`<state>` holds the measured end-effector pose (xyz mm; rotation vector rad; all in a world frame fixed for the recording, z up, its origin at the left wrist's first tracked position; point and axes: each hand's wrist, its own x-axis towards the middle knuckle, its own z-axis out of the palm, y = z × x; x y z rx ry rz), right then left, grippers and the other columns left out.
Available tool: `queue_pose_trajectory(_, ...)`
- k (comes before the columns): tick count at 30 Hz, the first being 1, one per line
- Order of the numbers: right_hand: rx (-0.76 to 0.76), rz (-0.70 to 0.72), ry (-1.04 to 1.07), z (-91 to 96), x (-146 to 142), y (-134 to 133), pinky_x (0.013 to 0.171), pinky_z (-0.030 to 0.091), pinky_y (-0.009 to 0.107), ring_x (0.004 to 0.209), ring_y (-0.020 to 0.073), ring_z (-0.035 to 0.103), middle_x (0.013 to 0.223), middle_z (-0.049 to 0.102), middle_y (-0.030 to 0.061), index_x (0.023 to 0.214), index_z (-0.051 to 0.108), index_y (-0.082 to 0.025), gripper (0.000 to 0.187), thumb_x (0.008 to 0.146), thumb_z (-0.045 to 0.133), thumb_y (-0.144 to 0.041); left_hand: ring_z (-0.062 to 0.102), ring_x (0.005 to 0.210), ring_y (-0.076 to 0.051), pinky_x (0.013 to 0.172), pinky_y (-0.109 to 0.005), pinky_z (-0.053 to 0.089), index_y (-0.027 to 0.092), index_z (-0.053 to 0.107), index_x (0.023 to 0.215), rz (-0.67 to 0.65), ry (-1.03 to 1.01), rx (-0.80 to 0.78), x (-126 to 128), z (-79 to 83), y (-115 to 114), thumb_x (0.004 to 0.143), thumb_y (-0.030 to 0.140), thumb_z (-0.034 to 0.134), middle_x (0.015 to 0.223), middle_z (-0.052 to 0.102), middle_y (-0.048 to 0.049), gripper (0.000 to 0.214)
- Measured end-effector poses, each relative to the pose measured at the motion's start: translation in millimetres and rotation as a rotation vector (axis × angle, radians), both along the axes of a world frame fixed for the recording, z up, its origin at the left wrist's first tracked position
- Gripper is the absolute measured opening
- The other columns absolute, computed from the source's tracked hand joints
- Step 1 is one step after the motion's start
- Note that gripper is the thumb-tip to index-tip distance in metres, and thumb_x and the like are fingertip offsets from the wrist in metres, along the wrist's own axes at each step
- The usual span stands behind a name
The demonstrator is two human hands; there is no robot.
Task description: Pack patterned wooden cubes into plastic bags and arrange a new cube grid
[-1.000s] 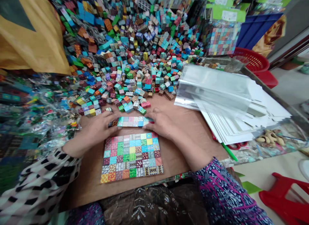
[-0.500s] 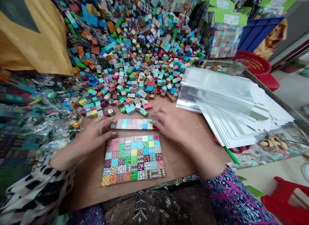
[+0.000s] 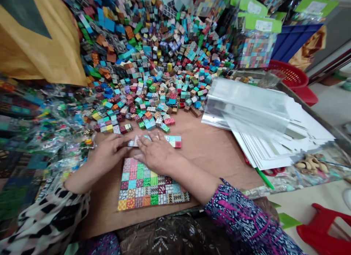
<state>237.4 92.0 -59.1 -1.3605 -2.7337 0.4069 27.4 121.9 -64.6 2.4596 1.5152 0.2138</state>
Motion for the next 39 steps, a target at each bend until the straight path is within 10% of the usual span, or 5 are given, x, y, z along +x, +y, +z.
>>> queue_pose_trajectory(6, 0.044, -0.019, -0.04, 0.3, -3, -2, 0.119, 0.024, 0.061, 0.145, 0.0419, 0.032, 0.157, 0.039, 0.01, 0.152, 0.042, -0.012, 0.06, 0.104, 0.034, -0.048, 0.06, 0.094, -0.026, 0.085, -0.041, 0.052, 0.018, 0.066, 0.086, 0.055, -0.011, 0.009, -4, 3.7, -4, 0.086, 0.028, 0.054, 0.093, 0.064, -0.0093, 0.016)
queue_pose_trajectory(21, 0.048, -0.022, -0.025, -0.9, -5, -1, 0.116, 0.029, 0.063, 0.141, 0.0416, 0.038, 0.153, 0.047, 0.0115, 0.149, 0.046, -0.012, 0.057, 0.103, 0.037, -0.045, 0.063, 0.097, -0.03, 0.085, -0.041, 0.05, 0.014, 0.065, 0.118, 0.295, 0.03, 0.052, -13, 17.7, 0, 0.092, 0.037, 0.045, 0.106, 0.065, -0.0136, 0.04)
queue_pose_trajectory(33, 0.05, -0.018, -0.052, 5.7, -7, -1, 0.114, 0.031, 0.062, 0.135, 0.0418, 0.044, 0.15, 0.051, 0.0109, 0.143, 0.054, -0.012, 0.051, 0.104, 0.037, -0.04, 0.058, 0.097, -0.032, 0.087, -0.043, 0.048, 0.024, 0.067, 0.127, 0.221, 0.204, 0.064, 4, 23.6, 31, 0.088, 0.034, 0.055, 0.097, 0.055, -0.0101, 0.042)
queue_pose_trajectory(39, 0.054, 0.06, -0.067, 26.7, -13, 17, 0.097, 0.046, 0.05, 0.106, 0.0317, 0.063, 0.118, 0.07, 0.0141, 0.111, 0.071, -0.013, 0.036, 0.102, 0.04, -0.027, 0.059, 0.095, -0.029, 0.087, -0.04, 0.05, 0.021, 0.069, 0.121, 0.195, 0.098, 0.024, -3, 17.1, 34, 0.086, 0.029, 0.055, 0.096, 0.056, -0.0094, 0.04)
